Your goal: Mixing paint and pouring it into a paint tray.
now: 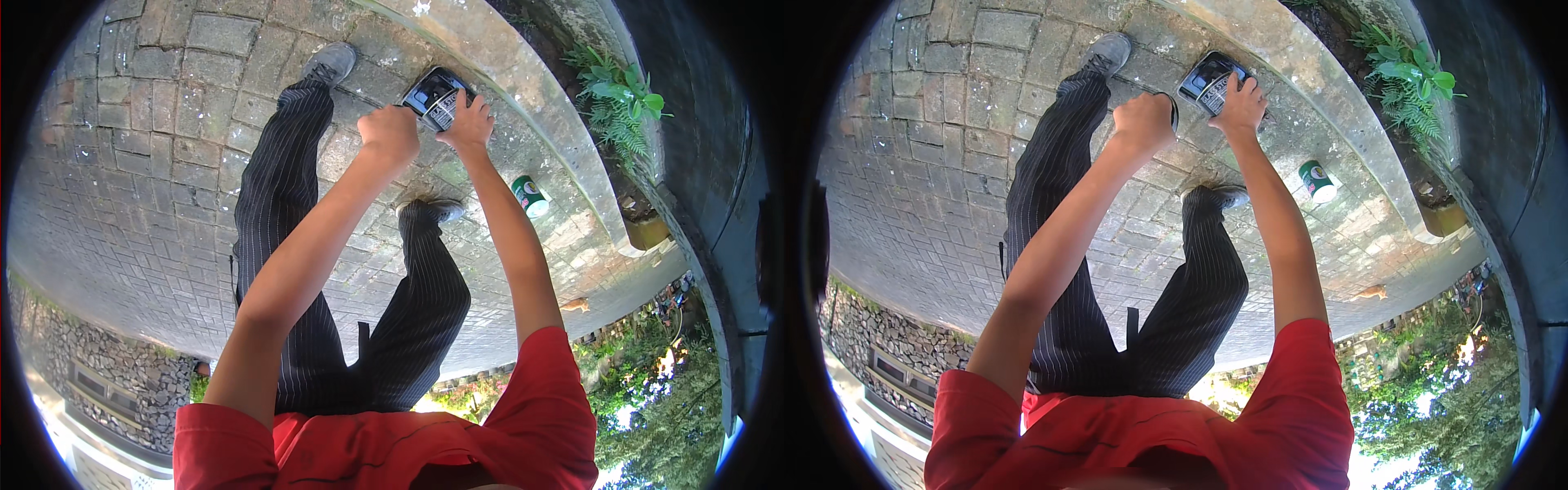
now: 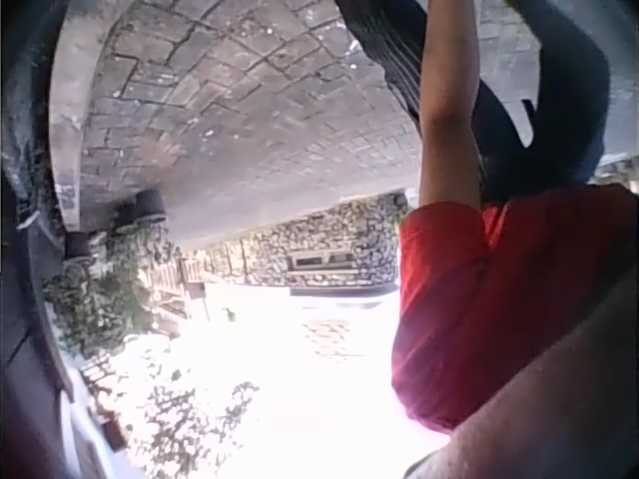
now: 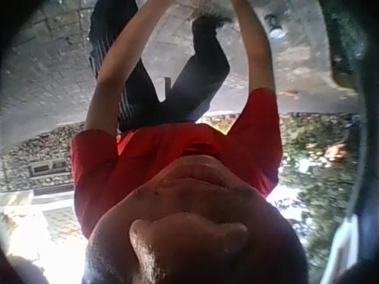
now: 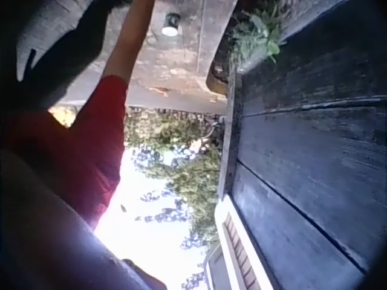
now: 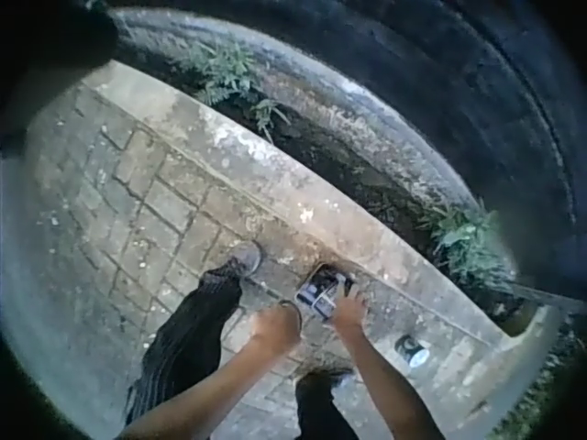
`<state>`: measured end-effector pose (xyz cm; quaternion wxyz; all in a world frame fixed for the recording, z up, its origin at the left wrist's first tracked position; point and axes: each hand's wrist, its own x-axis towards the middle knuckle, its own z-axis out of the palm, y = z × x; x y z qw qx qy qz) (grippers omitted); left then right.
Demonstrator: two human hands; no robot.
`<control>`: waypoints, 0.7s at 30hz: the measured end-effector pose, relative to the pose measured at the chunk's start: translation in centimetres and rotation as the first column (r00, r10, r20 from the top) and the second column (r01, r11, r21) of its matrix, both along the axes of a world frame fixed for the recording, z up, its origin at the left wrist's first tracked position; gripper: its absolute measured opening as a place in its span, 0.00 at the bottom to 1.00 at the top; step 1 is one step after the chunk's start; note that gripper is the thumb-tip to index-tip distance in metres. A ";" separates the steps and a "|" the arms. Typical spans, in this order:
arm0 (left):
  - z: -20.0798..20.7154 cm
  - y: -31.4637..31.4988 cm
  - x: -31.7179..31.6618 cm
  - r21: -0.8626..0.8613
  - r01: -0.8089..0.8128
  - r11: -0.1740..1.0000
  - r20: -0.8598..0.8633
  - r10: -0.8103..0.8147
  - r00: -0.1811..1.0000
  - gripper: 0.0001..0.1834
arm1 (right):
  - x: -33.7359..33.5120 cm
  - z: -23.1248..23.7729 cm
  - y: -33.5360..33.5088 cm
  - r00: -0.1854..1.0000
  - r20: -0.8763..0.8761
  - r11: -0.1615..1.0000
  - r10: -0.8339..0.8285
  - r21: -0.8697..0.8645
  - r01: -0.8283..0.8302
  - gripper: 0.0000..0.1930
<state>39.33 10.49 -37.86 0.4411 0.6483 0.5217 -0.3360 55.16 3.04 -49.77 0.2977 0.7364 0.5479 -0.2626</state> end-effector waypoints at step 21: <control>-1.1 -0.8 0.2 0.029 -0.016 0.999 0.019 0.015 1.000 0.16 | 0.0 1.6 0.3 0.996 -0.010 0.996 -0.088 -0.019 0.088 0.56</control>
